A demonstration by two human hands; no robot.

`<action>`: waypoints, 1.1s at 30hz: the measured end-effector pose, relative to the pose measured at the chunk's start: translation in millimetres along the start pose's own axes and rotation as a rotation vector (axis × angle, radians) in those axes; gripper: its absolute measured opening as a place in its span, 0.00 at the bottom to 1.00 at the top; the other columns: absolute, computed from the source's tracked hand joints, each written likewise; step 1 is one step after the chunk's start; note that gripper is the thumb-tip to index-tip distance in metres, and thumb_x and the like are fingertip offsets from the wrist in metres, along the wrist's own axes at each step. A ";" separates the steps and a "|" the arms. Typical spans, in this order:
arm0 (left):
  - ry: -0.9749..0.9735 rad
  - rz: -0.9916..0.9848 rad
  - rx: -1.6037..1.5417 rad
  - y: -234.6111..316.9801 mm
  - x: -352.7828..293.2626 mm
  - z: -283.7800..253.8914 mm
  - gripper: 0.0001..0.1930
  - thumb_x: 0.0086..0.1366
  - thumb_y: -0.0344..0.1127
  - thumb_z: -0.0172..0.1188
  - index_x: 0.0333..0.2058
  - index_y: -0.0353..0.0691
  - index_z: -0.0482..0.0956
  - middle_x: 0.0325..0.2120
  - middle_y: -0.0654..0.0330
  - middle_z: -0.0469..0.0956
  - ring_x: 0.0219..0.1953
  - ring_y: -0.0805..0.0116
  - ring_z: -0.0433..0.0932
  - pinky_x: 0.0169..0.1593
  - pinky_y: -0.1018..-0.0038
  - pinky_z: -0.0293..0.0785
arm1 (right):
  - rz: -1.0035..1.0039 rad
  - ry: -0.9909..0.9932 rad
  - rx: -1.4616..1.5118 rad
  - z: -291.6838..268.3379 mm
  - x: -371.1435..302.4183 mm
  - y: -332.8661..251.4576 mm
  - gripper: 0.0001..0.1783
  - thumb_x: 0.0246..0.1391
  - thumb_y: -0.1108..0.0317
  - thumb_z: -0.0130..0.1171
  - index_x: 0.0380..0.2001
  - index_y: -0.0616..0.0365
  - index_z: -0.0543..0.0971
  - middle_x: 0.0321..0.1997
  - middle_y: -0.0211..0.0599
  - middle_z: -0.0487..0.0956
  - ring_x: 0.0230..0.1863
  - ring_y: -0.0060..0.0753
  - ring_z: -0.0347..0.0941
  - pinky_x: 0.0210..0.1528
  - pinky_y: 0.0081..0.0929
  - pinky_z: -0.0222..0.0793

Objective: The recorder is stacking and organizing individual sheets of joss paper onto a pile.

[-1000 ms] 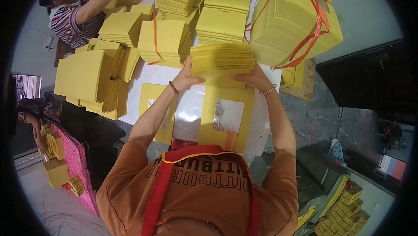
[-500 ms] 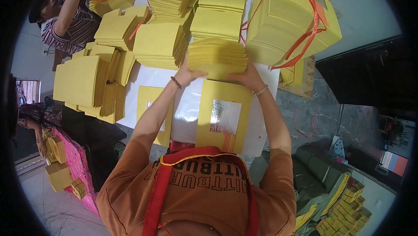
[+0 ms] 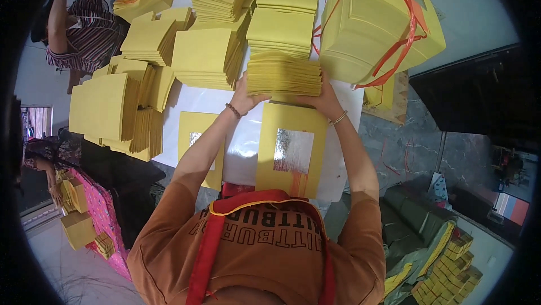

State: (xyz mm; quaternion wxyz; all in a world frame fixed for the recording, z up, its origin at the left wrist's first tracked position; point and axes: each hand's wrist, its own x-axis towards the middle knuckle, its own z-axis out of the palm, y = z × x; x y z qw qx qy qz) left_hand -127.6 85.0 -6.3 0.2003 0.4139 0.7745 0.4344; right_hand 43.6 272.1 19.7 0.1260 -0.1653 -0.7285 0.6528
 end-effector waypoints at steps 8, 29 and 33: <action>-0.027 -0.048 -0.283 0.6 -23.3 4.6 0.44 0.41 0.34 0.71 0.54 0.33 0.53 0.48 0.46 0.66 0.51 0.53 0.66 0.54 0.67 0.63 | 0.083 0.024 0.141 7.1 -17.0 -8.8 0.44 0.35 0.76 0.69 0.55 0.59 0.55 0.52 0.36 0.67 0.52 0.29 0.65 0.54 0.26 0.63; -0.072 0.126 -1.377 109.9 -15.1 -60.2 0.75 0.29 0.43 0.77 0.59 0.47 0.15 0.61 0.52 0.47 0.62 0.61 0.50 0.62 0.64 0.48 | -0.017 -0.008 0.818 11.0 -11.7 -22.7 0.28 0.41 0.80 0.57 0.50 0.57 0.67 0.48 0.32 0.72 0.50 0.29 0.67 0.50 0.28 0.68; 0.143 0.157 -0.712 113.0 -16.0 -41.8 0.68 0.37 0.33 0.74 0.61 0.44 0.20 0.58 0.52 0.53 0.60 0.61 0.54 0.61 0.65 0.52 | 0.117 0.044 0.863 27.8 -4.7 -23.4 0.31 0.40 0.78 0.57 0.52 0.55 0.65 0.52 0.30 0.69 0.53 0.31 0.65 0.53 0.29 0.64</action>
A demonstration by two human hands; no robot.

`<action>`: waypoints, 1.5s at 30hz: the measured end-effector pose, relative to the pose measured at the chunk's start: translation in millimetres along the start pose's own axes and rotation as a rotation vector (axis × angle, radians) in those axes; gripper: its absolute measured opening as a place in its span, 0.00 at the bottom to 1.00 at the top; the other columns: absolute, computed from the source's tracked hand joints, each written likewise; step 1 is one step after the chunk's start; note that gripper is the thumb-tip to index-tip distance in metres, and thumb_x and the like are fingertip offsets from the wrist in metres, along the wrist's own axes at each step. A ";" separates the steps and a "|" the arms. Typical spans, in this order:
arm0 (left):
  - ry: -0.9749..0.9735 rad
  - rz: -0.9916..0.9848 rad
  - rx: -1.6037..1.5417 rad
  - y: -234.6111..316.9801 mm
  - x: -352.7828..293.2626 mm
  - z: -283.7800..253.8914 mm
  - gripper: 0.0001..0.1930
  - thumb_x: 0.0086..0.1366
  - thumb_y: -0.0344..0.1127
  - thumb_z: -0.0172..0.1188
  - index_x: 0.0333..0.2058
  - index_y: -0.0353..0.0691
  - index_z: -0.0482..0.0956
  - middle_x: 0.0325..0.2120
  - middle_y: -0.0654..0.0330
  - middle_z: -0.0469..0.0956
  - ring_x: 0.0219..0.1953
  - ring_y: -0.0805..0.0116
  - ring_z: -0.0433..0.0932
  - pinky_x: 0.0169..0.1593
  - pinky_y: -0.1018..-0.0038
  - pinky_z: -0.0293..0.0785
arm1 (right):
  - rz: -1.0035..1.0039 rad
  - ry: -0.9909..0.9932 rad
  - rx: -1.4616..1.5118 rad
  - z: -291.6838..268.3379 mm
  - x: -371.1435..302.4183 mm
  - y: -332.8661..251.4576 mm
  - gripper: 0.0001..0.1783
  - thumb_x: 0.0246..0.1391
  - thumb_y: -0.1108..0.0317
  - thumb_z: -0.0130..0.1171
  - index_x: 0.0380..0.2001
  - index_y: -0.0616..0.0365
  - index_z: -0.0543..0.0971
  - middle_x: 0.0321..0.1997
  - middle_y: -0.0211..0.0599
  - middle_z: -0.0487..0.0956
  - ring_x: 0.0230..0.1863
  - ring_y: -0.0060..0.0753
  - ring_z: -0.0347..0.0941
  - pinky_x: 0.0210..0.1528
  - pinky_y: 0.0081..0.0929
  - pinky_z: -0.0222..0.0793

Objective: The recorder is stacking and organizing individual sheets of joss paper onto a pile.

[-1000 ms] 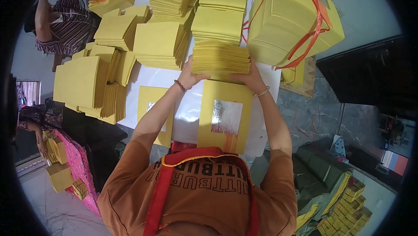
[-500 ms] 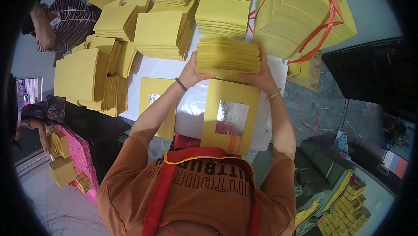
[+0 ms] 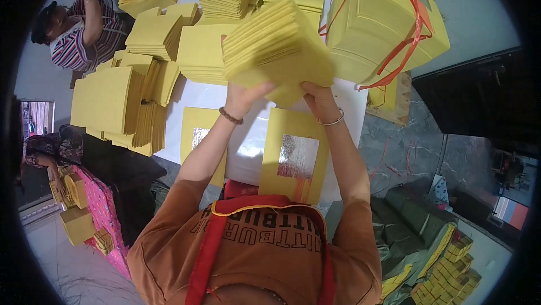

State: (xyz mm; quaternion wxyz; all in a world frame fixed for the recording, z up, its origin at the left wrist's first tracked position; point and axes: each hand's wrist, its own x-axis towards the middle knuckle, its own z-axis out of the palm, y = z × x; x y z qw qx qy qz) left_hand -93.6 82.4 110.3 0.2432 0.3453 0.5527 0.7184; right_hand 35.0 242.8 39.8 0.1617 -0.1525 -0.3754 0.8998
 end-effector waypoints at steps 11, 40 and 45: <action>-0.141 -0.047 0.134 -20.0 36.1 -24.4 0.54 0.40 0.32 0.71 0.61 0.37 0.41 0.54 0.53 0.59 0.57 0.64 0.60 0.58 0.70 0.58 | -0.142 -0.204 -0.894 21.2 21.2 -48.9 0.64 0.26 0.77 0.71 0.64 0.50 0.41 0.65 0.36 0.50 0.65 0.32 0.45 0.64 0.30 0.47; -0.119 -0.111 0.126 -52.8 22.0 -22.8 0.48 0.40 0.43 0.73 0.54 0.32 0.52 0.46 0.51 0.67 0.51 0.62 0.67 0.54 0.70 0.63 | -0.218 0.131 -0.515 46.7 19.7 -22.9 0.44 0.39 0.70 0.67 0.57 0.60 0.53 0.50 0.40 0.67 0.51 0.31 0.65 0.52 0.28 0.66; -0.120 -0.259 0.078 -1.6 25.9 -16.5 0.45 0.42 0.44 0.71 0.53 0.31 0.53 0.45 0.50 0.68 0.49 0.64 0.68 0.53 0.72 0.64 | -0.162 0.183 -0.282 67.3 21.4 -31.3 0.30 0.47 0.69 0.59 0.52 0.61 0.60 0.45 0.40 0.71 0.44 0.31 0.71 0.43 0.26 0.71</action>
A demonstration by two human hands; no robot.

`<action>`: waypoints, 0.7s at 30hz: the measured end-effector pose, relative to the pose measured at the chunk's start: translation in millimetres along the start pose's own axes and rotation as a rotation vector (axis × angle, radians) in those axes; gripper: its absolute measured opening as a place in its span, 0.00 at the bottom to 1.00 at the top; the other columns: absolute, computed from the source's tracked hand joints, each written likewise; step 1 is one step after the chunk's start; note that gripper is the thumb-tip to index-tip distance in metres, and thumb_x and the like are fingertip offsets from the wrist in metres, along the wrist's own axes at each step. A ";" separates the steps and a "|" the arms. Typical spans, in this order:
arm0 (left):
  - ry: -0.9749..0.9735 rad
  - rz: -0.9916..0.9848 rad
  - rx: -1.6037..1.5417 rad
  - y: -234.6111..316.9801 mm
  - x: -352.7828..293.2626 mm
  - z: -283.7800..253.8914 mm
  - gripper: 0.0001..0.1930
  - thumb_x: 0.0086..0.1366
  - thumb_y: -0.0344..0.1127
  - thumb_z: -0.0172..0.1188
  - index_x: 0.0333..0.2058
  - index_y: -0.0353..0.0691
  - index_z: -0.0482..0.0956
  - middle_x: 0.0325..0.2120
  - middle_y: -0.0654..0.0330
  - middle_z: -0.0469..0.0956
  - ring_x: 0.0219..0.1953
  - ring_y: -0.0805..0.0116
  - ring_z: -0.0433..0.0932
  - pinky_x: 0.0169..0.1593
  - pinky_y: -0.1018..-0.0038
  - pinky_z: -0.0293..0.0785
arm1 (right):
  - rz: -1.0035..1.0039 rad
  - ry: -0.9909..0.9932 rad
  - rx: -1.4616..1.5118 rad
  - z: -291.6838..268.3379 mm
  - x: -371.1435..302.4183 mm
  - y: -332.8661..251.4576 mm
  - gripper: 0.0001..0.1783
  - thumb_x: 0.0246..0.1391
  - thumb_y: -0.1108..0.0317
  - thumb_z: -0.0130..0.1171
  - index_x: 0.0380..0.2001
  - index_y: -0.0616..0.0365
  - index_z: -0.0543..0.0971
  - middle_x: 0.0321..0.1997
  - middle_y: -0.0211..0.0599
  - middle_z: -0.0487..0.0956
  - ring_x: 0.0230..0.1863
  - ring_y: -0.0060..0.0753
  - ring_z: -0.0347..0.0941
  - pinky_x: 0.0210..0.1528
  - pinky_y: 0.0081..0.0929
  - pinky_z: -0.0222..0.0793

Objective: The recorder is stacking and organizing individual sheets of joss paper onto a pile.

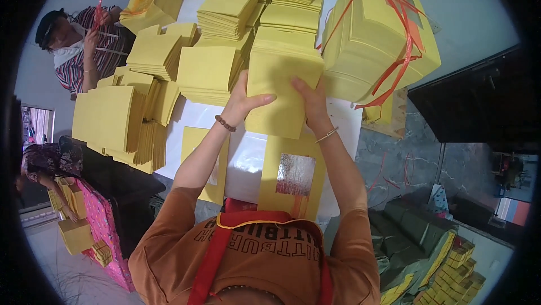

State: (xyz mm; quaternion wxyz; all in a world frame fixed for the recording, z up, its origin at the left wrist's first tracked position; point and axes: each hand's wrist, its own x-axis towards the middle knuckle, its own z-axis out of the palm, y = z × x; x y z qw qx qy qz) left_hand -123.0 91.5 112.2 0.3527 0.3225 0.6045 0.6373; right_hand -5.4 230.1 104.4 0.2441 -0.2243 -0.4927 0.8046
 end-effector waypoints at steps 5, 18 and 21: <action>0.010 -0.048 -0.065 2.9 -17.6 2.4 0.48 0.49 0.43 0.67 0.59 0.29 0.45 0.51 0.46 0.63 0.53 0.63 0.64 0.55 0.72 0.61 | 0.052 -0.011 0.161 -0.4 7.4 6.6 0.22 0.50 0.69 0.57 0.48 0.62 0.66 0.43 0.39 0.73 0.39 0.30 0.73 0.36 0.24 0.73; 0.098 -0.183 -0.507 48.4 93.2 -27.7 0.20 0.54 0.37 0.54 0.45 0.36 0.69 0.40 0.56 0.74 0.43 0.63 0.73 0.48 0.70 0.68 | 0.019 -0.071 0.082 31.3 53.1 -53.5 0.40 0.47 0.50 0.58 0.58 0.57 0.54 0.58 0.40 0.60 0.58 0.35 0.57 0.53 0.41 0.61; 0.094 -0.281 -0.584 51.7 140.3 -20.6 0.18 0.53 0.39 0.55 0.42 0.37 0.71 0.39 0.55 0.74 0.43 0.62 0.73 0.48 0.66 0.68 | 0.041 -0.018 0.016 15.9 89.3 -48.5 0.52 0.45 0.44 0.57 0.63 0.56 0.42 0.67 0.39 0.44 0.67 0.40 0.39 0.60 0.52 0.47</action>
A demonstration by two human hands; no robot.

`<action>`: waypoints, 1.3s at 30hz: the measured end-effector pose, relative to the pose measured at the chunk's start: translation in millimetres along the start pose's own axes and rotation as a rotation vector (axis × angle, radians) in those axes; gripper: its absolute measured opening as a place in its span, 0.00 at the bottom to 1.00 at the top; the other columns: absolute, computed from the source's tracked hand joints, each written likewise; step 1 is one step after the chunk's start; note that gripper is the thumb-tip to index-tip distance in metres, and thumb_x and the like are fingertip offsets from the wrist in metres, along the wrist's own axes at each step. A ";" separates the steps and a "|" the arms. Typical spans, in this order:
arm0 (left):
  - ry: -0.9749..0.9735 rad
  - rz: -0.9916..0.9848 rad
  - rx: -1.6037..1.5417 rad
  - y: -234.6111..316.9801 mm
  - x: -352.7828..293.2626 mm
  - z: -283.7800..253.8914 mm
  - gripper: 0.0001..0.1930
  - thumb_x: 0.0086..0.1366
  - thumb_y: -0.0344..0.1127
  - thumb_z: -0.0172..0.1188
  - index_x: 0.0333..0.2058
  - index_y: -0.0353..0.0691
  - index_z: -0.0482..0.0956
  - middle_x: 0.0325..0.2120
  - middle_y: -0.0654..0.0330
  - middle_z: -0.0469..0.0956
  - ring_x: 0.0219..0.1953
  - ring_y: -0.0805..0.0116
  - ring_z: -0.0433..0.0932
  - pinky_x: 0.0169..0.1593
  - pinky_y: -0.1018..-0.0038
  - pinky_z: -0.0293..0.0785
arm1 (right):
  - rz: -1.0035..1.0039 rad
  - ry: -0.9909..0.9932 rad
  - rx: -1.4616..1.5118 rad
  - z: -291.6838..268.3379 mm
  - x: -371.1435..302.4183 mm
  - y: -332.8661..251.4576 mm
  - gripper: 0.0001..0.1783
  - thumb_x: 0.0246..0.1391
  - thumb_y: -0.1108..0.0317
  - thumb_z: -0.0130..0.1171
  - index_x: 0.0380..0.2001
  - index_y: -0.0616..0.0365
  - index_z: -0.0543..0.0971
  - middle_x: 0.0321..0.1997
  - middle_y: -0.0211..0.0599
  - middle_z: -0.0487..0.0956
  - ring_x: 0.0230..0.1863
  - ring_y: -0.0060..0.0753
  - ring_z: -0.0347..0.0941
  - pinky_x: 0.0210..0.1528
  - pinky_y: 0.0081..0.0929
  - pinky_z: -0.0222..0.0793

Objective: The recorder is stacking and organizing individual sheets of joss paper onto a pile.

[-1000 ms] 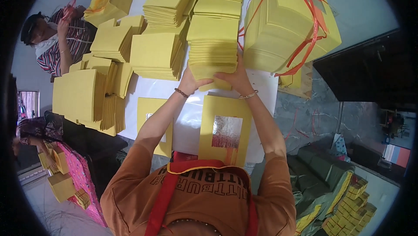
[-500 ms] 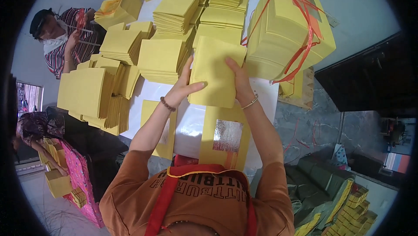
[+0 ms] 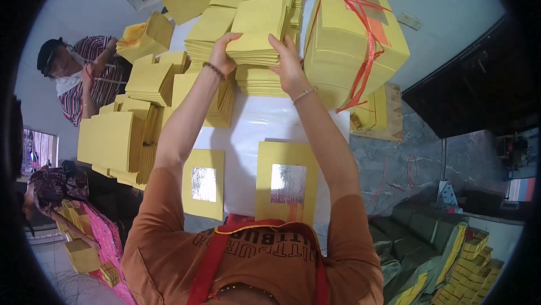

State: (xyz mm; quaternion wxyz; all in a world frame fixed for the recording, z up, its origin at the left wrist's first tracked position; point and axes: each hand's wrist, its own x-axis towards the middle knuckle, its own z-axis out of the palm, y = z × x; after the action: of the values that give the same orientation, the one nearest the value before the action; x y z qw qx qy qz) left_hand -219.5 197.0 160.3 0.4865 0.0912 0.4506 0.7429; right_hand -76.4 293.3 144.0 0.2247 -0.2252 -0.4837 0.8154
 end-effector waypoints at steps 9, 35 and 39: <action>0.037 -0.064 0.046 -7.3 75.7 -28.6 0.18 0.50 0.38 0.56 0.41 0.38 0.72 0.39 0.54 0.74 0.42 0.58 0.73 0.49 0.61 0.68 | 0.055 0.180 0.041 -6.9 64.1 35.4 0.35 0.52 0.47 0.50 0.58 0.52 0.57 0.62 0.31 0.55 0.61 0.32 0.48 0.58 0.45 0.48; 0.226 -0.042 0.254 -41.0 128.8 -65.2 0.17 0.54 0.41 0.56 0.41 0.38 0.74 0.39 0.54 0.76 0.42 0.60 0.74 0.48 0.67 0.68 | 0.121 0.300 -0.024 -11.9 69.8 53.7 0.36 0.52 0.46 0.46 0.60 0.54 0.55 0.65 0.35 0.51 0.64 0.37 0.46 0.60 0.46 0.48; 0.270 0.019 0.300 -48.3 122.6 -58.3 0.17 0.54 0.42 0.56 0.40 0.38 0.74 0.39 0.55 0.76 0.41 0.61 0.74 0.47 0.68 0.68 | 0.132 0.286 -0.064 -23.9 73.4 59.8 0.36 0.52 0.47 0.46 0.60 0.54 0.55 0.66 0.35 0.50 0.65 0.38 0.45 0.61 0.47 0.47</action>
State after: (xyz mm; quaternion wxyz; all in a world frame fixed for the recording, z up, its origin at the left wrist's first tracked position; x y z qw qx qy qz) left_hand -284.6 267.7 52.9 0.3956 0.0663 0.6164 0.6776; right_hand -129.8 326.8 69.4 0.2300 -0.3772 -0.4567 0.7722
